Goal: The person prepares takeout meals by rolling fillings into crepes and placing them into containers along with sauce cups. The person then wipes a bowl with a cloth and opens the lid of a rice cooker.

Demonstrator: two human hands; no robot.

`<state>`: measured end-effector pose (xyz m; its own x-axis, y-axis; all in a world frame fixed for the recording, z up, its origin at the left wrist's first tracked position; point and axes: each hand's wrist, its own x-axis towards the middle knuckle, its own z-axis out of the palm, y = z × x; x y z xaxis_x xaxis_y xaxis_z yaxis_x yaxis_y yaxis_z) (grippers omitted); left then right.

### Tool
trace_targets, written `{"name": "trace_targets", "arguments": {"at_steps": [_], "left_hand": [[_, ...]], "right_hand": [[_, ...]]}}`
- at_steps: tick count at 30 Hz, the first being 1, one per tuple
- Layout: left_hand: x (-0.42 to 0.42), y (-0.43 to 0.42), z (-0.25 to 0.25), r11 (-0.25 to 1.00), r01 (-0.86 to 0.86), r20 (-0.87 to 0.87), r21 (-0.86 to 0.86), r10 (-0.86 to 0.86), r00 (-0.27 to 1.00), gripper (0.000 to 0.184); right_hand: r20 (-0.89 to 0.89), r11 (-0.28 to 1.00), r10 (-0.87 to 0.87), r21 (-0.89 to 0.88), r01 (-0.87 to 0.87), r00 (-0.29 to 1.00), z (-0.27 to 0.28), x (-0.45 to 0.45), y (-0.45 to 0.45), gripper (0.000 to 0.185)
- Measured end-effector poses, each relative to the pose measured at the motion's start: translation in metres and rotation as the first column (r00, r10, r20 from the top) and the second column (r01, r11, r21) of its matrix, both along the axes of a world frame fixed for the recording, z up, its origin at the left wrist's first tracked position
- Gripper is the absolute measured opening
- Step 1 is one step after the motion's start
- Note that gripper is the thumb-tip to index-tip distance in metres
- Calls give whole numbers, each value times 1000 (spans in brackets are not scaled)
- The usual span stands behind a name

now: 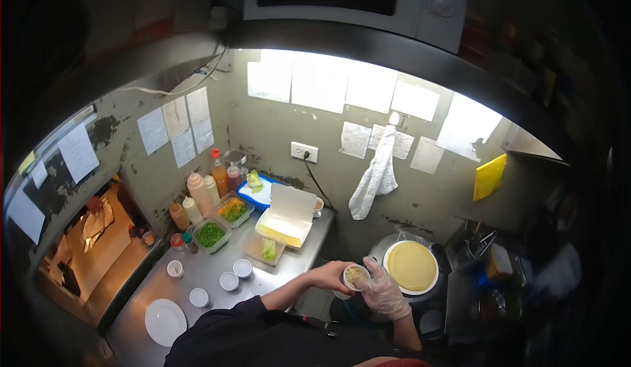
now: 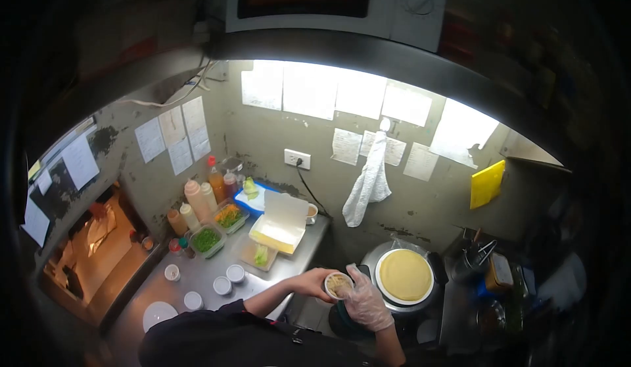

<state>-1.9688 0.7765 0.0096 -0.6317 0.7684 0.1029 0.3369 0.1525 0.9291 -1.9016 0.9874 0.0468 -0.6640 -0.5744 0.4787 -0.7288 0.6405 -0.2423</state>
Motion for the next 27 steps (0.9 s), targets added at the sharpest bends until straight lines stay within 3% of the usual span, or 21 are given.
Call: {"name": "trace_targets", "arguments": {"at_steps": [2,6,7,8,10,12,14,18,20,21,22,24,27], "left_hand": [[-6,-19,-11,979,23,137,202,-51,989,65],[8,-47,-8,973,-38,69,227,23,997,66],[13,-51,-13,969,-68,63,239,54,997,66],[16,-55,-19,977,-106,34,185,102,994,68],[26,-60,-24,982,-163,113,97,152,982,70],[37,-60,-32,973,-219,174,73,204,963,69],[39,-61,-53,959,-265,225,97,238,945,71],[45,-67,-108,912,-326,359,248,226,905,77],[54,-77,-128,917,-381,335,116,324,885,78],[61,-84,-138,904,-422,299,77,382,874,76],[68,-92,-150,885,-464,261,39,440,860,73],[86,-108,-194,766,-640,268,-59,629,729,64],[113,-124,-224,401,-890,358,-216,881,310,56]], "right_hand": [[33,983,130,-137,-124,991,11,-14,-11,25],[-7,992,123,-15,-123,992,15,-33,-31,34],[18,974,211,-81,-209,977,4,-41,-35,34],[42,946,294,-158,-284,955,-11,-47,-38,34],[116,963,271,-40,-268,956,-15,-45,-43,33],[183,959,282,-58,-276,942,-24,-42,-47,22],[159,960,279,-55,-273,947,-36,-40,-51,25],[195,927,329,-251,-277,924,-94,-34,-57,27],[214,913,363,-275,-300,907,-131,-36,-64,27],[231,867,382,-425,-261,895,-161,-34,-72,26],[239,885,365,-389,-256,900,-169,-34,-83,25],[253,913,339,-320,-253,906,-180,-33,-110,24],[263,918,334,-307,-250,905,-212,-35,-153,17]]}}
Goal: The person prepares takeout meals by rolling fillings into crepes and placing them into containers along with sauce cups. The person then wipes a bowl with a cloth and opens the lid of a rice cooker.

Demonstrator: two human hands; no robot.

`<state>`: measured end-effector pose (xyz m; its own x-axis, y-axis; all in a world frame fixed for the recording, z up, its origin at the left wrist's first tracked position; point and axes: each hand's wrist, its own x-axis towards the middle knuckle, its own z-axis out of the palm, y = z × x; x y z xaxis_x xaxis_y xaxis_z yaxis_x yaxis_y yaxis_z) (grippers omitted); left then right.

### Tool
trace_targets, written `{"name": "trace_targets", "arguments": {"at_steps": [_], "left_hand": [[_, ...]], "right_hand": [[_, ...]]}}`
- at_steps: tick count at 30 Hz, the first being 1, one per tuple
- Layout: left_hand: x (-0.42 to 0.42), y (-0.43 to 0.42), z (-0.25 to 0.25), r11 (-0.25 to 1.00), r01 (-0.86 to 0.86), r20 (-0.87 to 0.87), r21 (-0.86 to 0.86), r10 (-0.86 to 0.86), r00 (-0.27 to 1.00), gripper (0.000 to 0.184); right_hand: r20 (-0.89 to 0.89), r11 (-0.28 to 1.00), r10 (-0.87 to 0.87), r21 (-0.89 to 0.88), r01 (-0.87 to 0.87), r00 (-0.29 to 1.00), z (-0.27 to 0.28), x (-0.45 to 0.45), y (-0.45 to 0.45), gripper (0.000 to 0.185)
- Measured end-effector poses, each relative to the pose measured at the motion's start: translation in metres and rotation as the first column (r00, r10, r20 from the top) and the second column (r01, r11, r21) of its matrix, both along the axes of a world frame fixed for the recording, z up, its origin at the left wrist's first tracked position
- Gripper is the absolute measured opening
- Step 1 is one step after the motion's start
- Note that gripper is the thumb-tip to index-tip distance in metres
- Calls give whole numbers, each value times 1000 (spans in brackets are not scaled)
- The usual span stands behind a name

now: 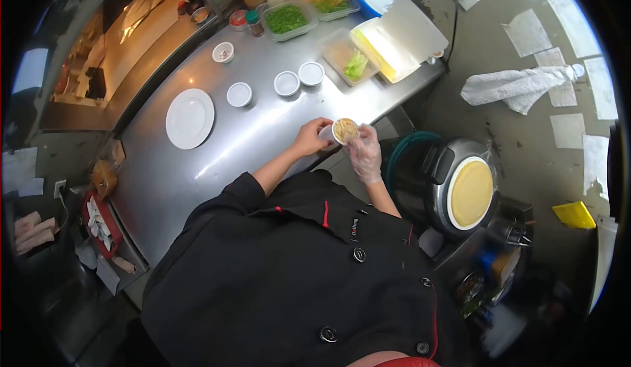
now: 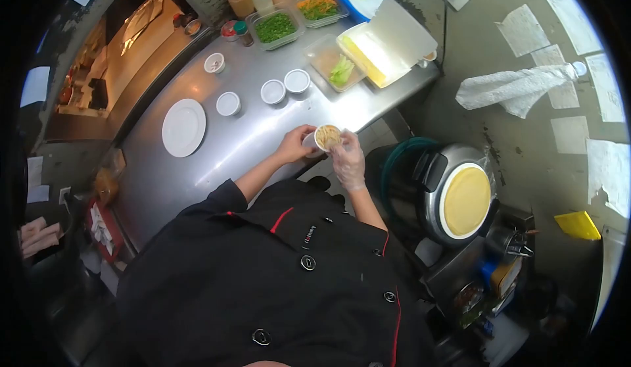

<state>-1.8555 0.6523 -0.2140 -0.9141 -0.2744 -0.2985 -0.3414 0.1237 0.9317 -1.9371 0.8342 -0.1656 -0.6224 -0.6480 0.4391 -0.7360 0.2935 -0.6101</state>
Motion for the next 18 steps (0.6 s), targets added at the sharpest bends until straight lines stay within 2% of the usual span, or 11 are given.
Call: {"name": "trace_targets", "arguments": {"at_steps": [3,4,7,11,14,17,18], "left_hand": [[17,-11,-18,920,-249,-130,-303,219,967,51],[21,-14,-11,860,-298,-229,-415,218,949,48],[27,-28,12,688,-392,-305,-611,252,918,51],[7,-77,24,518,-514,-441,-684,268,857,65],[-24,-112,18,448,-468,-378,-762,279,883,74],[-34,-143,15,776,-127,-102,-618,81,992,80],[-34,-146,13,737,-128,-105,-663,78,991,77]], "right_hand": [[-52,994,-19,110,24,998,-53,-12,-36,12],[-93,987,7,161,8,996,-56,-17,-47,10],[-109,983,-16,180,36,994,-59,-22,-66,11],[77,982,58,172,-71,995,-48,-27,-66,34],[144,968,101,214,-130,984,-40,-29,-59,49],[80,963,36,264,-56,996,-13,-24,-51,52],[61,974,19,224,-33,998,-4,-24,-47,49]]}}
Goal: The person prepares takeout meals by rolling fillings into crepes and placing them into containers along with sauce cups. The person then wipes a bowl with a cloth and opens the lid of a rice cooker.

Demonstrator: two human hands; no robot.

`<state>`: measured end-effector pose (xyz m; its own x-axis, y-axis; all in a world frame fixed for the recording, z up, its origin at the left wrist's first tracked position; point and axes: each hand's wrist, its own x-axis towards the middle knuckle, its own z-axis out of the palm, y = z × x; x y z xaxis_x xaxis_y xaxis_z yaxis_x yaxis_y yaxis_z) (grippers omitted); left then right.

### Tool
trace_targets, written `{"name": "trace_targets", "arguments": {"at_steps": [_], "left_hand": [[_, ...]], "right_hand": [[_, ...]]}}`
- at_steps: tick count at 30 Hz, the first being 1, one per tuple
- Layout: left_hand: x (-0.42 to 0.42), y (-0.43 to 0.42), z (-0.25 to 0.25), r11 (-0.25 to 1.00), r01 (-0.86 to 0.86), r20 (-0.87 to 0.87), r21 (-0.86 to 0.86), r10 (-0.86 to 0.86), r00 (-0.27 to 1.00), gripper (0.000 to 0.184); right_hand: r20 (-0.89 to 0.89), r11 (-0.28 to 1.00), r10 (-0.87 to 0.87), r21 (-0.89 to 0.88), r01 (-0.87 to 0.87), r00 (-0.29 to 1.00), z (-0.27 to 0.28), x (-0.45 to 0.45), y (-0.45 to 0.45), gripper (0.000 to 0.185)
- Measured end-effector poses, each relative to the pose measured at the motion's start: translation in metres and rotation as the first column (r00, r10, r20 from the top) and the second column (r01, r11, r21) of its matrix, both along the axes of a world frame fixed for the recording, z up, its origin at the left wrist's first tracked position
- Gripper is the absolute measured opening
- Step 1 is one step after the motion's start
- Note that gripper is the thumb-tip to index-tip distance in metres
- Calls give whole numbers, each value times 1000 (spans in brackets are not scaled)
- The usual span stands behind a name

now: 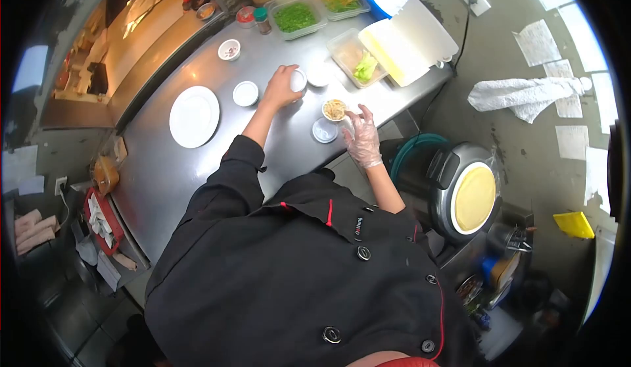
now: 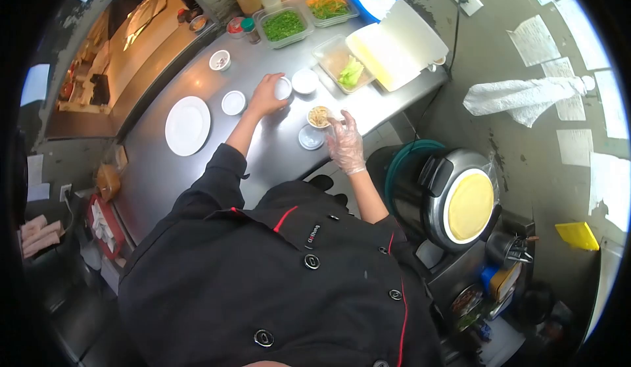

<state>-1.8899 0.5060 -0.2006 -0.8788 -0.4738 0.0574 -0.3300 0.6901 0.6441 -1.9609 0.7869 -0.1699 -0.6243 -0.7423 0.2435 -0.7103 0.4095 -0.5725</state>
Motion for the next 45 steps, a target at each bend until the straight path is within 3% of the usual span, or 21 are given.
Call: {"name": "trace_targets", "arguments": {"at_steps": [4,7,8,9,10,13,16,19,23,29,31,33,34,35,38,41,42,45], "left_hand": [[17,6,21,995,-88,-34,-54,86,996,73],[31,37,72,980,143,-4,139,-144,990,74],[32,53,85,930,274,-113,247,-253,961,80],[28,73,98,850,405,-232,336,-342,911,86],[24,93,111,784,437,-231,441,-372,899,90],[1,141,136,543,532,-266,650,-493,828,104],[-30,181,140,336,693,-394,637,-631,668,110],[-44,234,153,-16,530,-435,848,-592,678,109],[-62,278,172,-27,682,-419,731,-807,416,106],[-71,348,175,-308,644,-447,700,-893,59,113],[-67,369,175,-352,599,-431,719,-902,-12,116],[-61,387,174,-425,693,-385,582,-895,-226,120],[-54,394,167,-454,675,-408,582,-881,-241,121],[-46,399,162,-480,656,-430,582,-867,-252,123],[-28,412,159,-529,574,-449,625,-845,-291,110],[-11,422,154,-606,646,-565,465,-764,-310,87],[-3,423,154,-607,623,-588,494,-761,-275,73],[17,430,164,-648,670,-568,362,-724,-392,74]], "right_hand": [[20,986,-94,-135,96,995,30,6,18,41],[74,975,-86,-197,100,994,52,10,33,44],[120,976,-56,-204,80,991,63,14,36,47],[163,975,-26,-213,61,986,77,17,39,49],[170,964,25,-266,22,985,94,21,43,50],[-149,920,129,-351,-174,980,108,18,67,40],[-319,940,-91,-340,-25,943,132,22,103,29],[-460,939,-278,-315,138,843,152,34,140,27],[-450,914,-376,-323,245,810,152,62,187,25],[-356,804,-587,-362,472,727,163,122,233,23],[-304,704,-705,-407,582,641,161,145,243,22],[-213,555,-827,-463,691,521,170,165,251,20],[-222,495,-868,-461,737,444,178,173,256,13],[-227,329,-939,-365,871,260,182,182,259,14],[-255,10,-962,-384,923,-96,186,204,271,27],[5,-150,-988,-226,963,-153,189,236,270,30],[-19,-129,-990,-259,957,-139,188,242,270,29],[206,-90,-978,-251,964,-37,188,263,262,26]]}}
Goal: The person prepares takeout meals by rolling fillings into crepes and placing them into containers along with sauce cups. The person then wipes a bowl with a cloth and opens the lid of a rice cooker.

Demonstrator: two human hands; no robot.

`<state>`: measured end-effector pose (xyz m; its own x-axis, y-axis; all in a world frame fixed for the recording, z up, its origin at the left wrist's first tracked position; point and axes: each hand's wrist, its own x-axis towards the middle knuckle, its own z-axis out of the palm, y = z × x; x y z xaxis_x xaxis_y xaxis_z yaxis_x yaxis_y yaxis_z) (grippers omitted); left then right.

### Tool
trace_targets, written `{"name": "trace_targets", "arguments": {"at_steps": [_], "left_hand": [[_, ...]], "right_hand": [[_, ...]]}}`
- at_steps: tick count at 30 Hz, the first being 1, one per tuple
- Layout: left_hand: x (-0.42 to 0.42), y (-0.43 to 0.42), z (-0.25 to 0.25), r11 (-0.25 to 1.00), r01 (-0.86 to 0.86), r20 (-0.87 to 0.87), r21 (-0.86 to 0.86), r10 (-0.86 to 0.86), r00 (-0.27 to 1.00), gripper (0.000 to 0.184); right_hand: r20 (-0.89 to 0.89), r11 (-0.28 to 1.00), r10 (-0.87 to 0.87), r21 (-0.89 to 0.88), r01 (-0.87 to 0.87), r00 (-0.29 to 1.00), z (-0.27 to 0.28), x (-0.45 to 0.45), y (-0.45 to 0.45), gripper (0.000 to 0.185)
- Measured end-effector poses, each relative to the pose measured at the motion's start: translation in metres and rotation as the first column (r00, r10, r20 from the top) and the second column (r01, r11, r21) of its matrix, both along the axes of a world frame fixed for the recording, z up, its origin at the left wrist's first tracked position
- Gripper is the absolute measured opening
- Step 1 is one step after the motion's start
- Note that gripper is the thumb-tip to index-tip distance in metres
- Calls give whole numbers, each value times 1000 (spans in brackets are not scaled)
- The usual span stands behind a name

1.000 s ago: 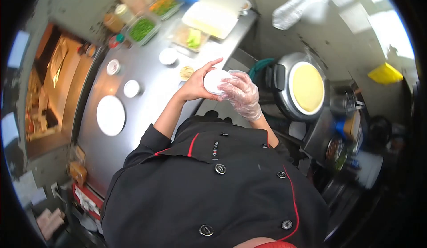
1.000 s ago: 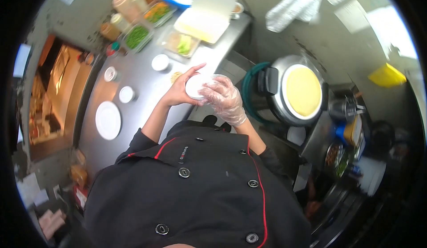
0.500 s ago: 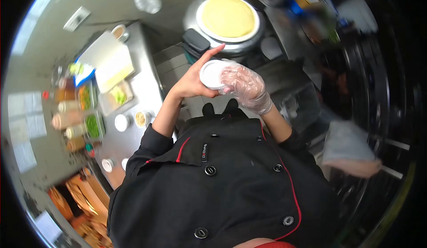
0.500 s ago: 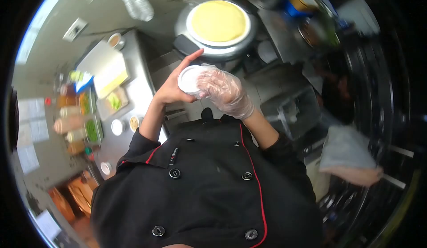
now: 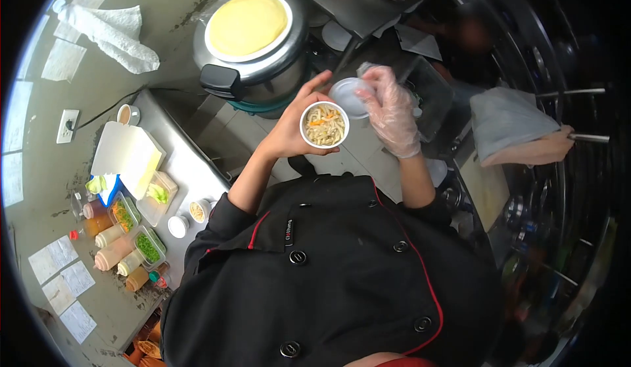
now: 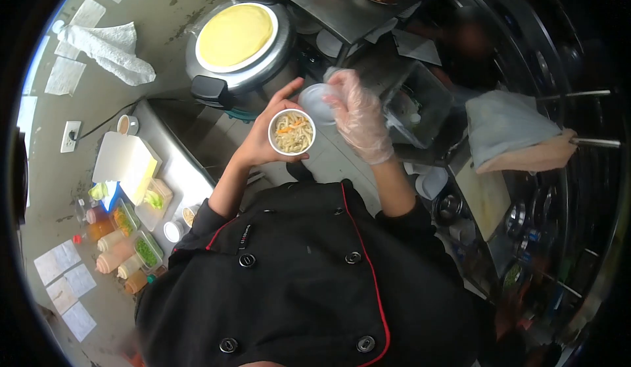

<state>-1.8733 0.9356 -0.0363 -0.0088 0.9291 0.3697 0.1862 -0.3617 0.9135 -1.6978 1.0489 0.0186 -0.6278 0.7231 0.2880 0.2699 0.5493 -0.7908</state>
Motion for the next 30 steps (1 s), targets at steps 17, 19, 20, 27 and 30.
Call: {"name": "trace_targets", "arguments": {"at_steps": [17,19,20,27,30], "left_hand": [[140,30,1,995,99,-183,19,-94,979,59],[148,30,-2,993,115,-204,15,-109,973,60],[153,30,-2,993,117,-194,7,-113,974,60],[164,29,-12,994,101,-264,33,-89,960,61],[170,18,4,993,111,-230,-39,-117,966,56]], "right_hand": [[291,929,-268,330,166,918,-9,148,-77,49],[305,930,-289,313,191,907,-15,155,-81,48],[293,927,-292,322,194,910,-15,160,-82,48],[198,908,-284,368,198,938,12,178,-87,43],[264,916,-293,354,190,919,3,173,-100,45]]}}
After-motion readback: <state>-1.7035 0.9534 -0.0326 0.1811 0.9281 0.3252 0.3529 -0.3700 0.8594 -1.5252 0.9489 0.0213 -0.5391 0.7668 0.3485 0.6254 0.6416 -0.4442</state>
